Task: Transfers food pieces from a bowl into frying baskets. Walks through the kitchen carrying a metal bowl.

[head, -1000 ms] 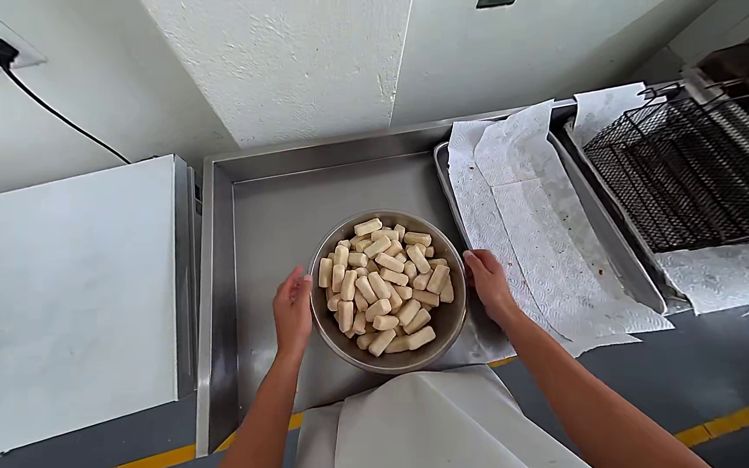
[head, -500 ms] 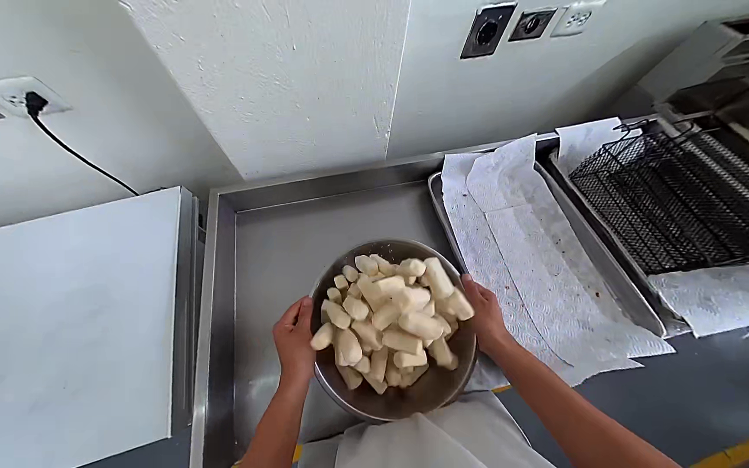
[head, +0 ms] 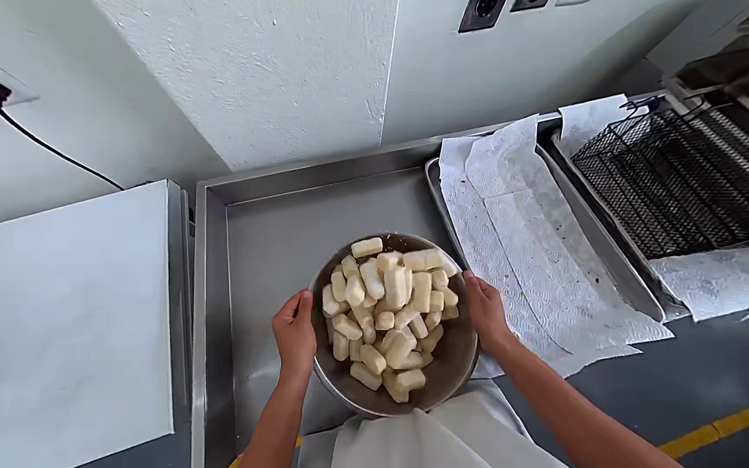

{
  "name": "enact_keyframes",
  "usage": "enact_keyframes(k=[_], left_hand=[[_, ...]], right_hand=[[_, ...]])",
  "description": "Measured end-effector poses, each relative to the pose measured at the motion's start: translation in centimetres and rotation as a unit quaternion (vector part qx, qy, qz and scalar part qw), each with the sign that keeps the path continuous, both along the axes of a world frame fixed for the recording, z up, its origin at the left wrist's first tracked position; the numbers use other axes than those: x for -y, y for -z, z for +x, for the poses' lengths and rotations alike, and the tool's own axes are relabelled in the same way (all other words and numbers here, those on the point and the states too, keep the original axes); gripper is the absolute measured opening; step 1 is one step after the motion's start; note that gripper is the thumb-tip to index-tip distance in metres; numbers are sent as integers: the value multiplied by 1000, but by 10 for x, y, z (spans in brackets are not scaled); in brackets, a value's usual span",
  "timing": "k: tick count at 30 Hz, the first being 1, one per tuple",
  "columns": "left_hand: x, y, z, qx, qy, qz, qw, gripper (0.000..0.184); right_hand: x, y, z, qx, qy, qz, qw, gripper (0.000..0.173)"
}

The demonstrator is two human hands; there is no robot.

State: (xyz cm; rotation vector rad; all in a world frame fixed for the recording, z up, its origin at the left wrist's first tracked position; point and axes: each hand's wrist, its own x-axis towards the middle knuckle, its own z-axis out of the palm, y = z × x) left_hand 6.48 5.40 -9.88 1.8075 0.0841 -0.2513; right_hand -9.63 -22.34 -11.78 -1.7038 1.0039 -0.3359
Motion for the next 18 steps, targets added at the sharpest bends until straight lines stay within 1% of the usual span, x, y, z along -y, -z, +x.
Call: enact_keyframes(k=[2, 3, 5, 6, 7, 8, 9, 10, 12, 15, 17, 18], left_hand=[[1, -7, 1, 8, -4, 13, 1000, 25], [2, -17, 0, 42, -5, 10, 999, 24], [0, -41, -6, 168, -8, -14, 986, 23], [-2, -50, -9, 223, -4, -33, 974, 23], [-3, -52, -11, 252, 5, -43, 967, 24], [-4, -47, -11, 240, 17, -45, 970, 25], [-4, -35, -10, 189, 25, -51, 980, 25], [-3, -20, -8, 124, 19, -57, 990, 24], [3, 3, 1, 39, 3, -24, 999, 23], [7, 24, 7, 4, 3, 42, 999, 26], [9, 34, 13, 7, 16, 76, 997, 27], [9, 35, 16, 20, 32, 105, 994, 28]], right_hand=[[-2, -9, 3, -2, 7, 3, 1000, 49], [-3, -19, 3, 19, 12, -8, 1000, 46], [-3, -44, -3, 96, 10, -66, 993, 41], [-3, -51, -7, 137, 6, -103, 985, 40], [-1, -51, -10, 169, 4, -129, 977, 38], [1, -44, -11, 186, -2, -127, 974, 37], [2, -33, -12, 184, -3, -101, 978, 37], [1, -21, -10, 160, 3, -70, 985, 35], [4, -2, -1, 90, 14, -23, 996, 36], [7, 12, 5, -17, 10, -24, 1000, 44], [12, 14, 9, -74, -21, -49, 996, 40], [15, 11, 11, -97, -46, -78, 991, 35]])
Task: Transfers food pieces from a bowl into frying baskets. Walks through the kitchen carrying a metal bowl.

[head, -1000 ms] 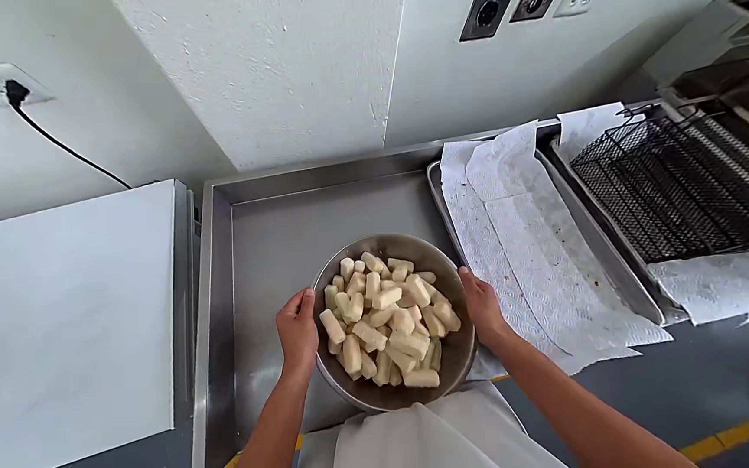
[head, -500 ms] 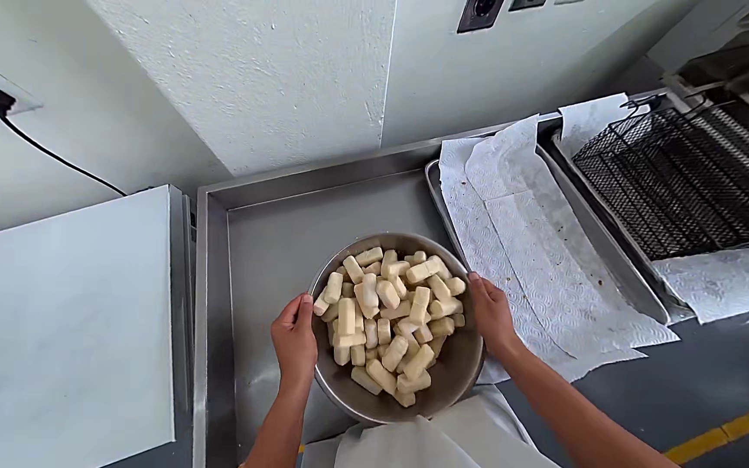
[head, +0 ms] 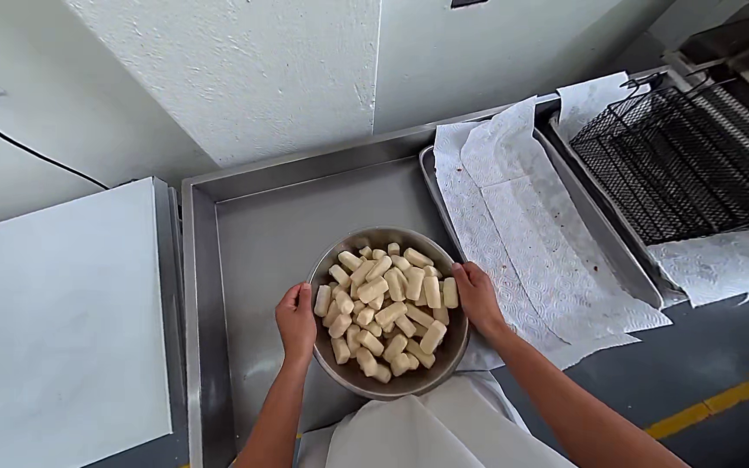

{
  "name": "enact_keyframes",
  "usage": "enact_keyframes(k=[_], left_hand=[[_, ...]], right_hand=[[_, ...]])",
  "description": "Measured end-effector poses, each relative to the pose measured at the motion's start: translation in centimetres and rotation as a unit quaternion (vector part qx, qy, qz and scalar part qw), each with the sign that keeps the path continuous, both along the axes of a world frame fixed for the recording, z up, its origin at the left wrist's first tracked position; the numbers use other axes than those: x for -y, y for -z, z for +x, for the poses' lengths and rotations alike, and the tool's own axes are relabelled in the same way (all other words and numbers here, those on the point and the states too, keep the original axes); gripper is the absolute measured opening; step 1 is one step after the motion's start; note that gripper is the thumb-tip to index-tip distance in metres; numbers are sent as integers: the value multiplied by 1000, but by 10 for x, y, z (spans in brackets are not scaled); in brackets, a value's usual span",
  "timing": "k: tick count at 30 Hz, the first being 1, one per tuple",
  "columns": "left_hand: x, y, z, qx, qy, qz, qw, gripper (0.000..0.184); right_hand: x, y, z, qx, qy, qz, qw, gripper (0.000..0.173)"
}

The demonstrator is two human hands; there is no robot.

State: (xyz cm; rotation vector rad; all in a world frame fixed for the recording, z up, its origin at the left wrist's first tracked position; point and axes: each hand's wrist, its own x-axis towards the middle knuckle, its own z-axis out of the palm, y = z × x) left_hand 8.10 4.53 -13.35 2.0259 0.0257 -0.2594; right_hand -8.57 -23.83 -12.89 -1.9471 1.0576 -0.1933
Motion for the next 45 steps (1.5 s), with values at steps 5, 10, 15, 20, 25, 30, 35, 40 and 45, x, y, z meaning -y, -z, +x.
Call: enact_keyframes(k=[5, 10, 15, 20, 25, 30, 35, 40, 45], left_hand=[[11, -19, 9, 119, 181, 121, 969, 50], [50, -17, -25, 164, 351, 151, 909, 60], [11, -16, -38, 246, 392, 108, 880, 28], [-16, -25, -41, 238, 312, 20, 920, 31], [-23, -35, -19, 108, 121, -4, 987, 37], [-34, -8, -15, -26, 38, -31, 998, 37], [1, -16, -22, -78, -84, -156, 981, 29], [-17, -87, -36, 160, -11, -237, 958, 26], [-15, -53, -36, 13, -27, -229, 973, 25]], right_hand=[[6, -28, 29, -2, -186, -181, 966, 62], [-58, -31, 65, -40, -362, -196, 911, 79], [-50, -16, 18, 126, -390, -239, 881, 47], [-40, -28, 19, 181, -158, 21, 970, 34], [-26, -55, 37, 269, -235, 55, 932, 25], [22, -29, 8, 97, -87, -22, 991, 32], [-5, -1, 9, 56, 77, 189, 977, 54], [-22, -58, -19, 304, 48, 90, 947, 42], [-29, -33, -38, 256, 77, 98, 959, 37]])
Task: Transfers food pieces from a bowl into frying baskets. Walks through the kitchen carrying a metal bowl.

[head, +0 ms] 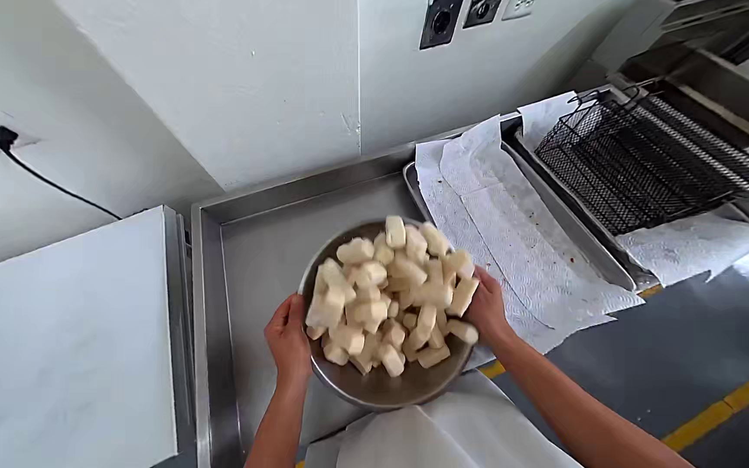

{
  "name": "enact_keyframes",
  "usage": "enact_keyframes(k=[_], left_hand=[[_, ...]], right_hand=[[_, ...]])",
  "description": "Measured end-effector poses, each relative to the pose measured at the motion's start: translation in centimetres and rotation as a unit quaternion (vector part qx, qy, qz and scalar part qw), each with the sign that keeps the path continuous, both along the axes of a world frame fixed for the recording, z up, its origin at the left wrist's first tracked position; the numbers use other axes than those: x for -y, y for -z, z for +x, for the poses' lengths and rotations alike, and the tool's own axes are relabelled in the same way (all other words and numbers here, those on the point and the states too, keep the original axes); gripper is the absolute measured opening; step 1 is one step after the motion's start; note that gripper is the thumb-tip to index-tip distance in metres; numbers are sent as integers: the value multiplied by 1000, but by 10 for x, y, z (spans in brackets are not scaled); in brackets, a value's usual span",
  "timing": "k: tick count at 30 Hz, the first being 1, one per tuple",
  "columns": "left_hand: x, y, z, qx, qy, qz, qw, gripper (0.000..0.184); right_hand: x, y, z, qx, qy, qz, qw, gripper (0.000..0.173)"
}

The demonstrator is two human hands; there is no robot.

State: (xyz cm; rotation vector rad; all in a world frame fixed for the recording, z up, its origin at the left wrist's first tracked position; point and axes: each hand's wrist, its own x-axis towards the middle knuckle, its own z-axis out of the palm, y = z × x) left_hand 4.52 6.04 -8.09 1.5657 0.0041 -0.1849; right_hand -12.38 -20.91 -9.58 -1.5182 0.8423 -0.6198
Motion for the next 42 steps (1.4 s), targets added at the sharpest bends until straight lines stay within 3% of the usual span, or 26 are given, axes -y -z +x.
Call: enact_keyframes(k=[5, 9, 16, 23, 32, 37, 42], left_hand=[[7, 18, -8, -63, 33, 85, 994, 25], [25, 7, -10, -62, 63, 93, 992, 25], [95, -42, -43, -25, 140, 73, 987, 24], [223, -64, -164, -9, 294, 43, 955, 25], [395, -51, -380, -87, 555, 11, 828, 26], [456, -98, -422, -97, 605, 8, 790, 25], [529, -183, -398, -43, 634, -18, 772, 26]], right_hand=[[-9, 17, -26, -127, 46, 48, 990, 44], [-9, 5, -47, -121, 92, 63, 986, 44], [20, -41, -111, -73, 186, 95, 975, 43], [72, -69, -283, -55, 318, 103, 941, 36], [146, -99, -558, -94, 453, 54, 885, 26], [199, -157, -620, -65, 422, 7, 904, 25], [277, -242, -583, -48, 418, 10, 907, 32]])
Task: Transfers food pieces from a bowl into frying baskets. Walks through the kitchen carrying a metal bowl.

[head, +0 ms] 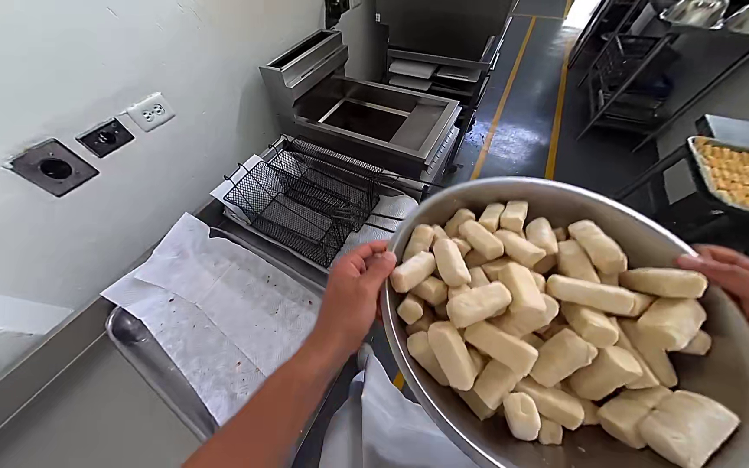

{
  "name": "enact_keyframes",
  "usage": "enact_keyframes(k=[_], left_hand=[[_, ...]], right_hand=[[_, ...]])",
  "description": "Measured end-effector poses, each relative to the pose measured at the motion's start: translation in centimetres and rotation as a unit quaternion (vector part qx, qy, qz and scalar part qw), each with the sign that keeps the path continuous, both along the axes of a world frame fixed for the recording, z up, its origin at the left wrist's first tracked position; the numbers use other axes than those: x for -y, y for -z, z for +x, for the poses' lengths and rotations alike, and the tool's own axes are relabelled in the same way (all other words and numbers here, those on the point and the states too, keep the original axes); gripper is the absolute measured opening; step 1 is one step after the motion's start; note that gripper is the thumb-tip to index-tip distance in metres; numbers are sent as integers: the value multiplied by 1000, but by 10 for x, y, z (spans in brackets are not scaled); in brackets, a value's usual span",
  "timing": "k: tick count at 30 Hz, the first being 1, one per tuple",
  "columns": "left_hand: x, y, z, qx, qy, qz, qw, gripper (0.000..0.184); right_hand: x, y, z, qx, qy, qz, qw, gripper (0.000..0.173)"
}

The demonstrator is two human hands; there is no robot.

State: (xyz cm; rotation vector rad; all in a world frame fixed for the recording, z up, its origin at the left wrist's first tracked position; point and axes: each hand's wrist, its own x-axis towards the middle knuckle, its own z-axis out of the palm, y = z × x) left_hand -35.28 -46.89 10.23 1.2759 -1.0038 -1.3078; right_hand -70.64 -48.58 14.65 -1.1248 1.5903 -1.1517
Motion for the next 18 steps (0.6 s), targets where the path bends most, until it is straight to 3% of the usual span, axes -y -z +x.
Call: enact_keyframes(k=[2, 5, 9, 13, 18], left_hand=[[39, -25, 22, 18, -6, -50, 999, 25], [105, -49, 60, 58, -30, -107, 992, 22], [200, -54, 120, 115, -74, -136, 981, 18], [300, -36, 186, 189, -78, -92, 974, 25], [411, 27, 249, 193, -100, -35, 975, 29]], right_hand=[[40, -24, 22, -6, -15, -27, 1000, 33], [118, -31, 43, -2, -76, -104, 992, 27], [222, -37, 116, 8, -80, -85, 993, 21], [325, -15, 189, -47, -66, -138, 987, 26], [415, 11, 256, -191, -89, -243, 947, 37]])
